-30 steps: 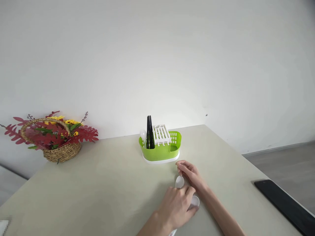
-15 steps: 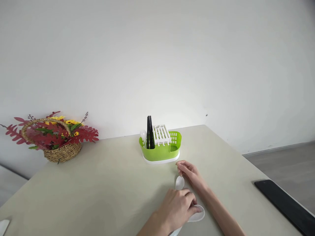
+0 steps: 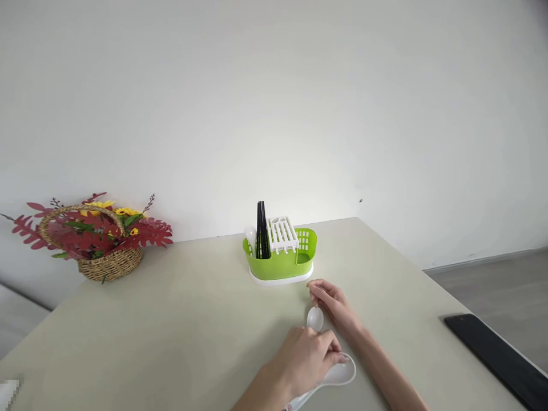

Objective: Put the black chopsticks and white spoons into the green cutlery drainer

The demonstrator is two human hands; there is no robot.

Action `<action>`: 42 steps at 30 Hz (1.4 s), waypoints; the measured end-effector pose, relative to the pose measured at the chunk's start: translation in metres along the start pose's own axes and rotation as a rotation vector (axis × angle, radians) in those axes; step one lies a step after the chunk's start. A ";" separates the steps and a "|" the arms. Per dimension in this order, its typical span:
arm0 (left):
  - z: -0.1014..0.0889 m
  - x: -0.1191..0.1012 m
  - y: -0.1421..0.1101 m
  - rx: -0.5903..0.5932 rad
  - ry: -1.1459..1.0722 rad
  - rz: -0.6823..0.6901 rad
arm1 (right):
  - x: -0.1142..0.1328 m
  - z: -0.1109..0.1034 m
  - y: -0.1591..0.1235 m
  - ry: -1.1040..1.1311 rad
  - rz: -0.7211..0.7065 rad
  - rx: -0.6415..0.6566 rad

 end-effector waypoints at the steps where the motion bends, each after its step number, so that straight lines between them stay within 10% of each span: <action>1: -0.003 0.000 0.001 0.011 -0.033 -0.025 | 0.000 0.000 0.000 0.002 -0.003 0.003; 9: -0.056 -0.009 -0.003 -0.150 -0.444 -0.026 | -0.003 -0.002 0.002 0.018 0.030 0.017; 18: -0.168 -0.025 -0.034 -0.895 -0.067 0.339 | 0.001 -0.001 -0.001 -0.023 0.007 -0.002; 24: -0.206 -0.030 -0.041 -1.265 0.140 0.477 | 0.003 0.001 -0.002 -0.028 0.002 0.003; 42: -0.199 0.065 0.004 -1.078 -0.135 0.208 | 0.003 0.001 0.000 -0.034 -0.009 -0.004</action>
Point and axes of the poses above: each hand's wrist, its own y-axis towards the middle knuckle, its own z-axis out of the palm, x = y × z, the point moved 3 cm from there along y, towards the middle knuckle, and after that the axes turned 13 degrees about z, right-handed, at the moved point
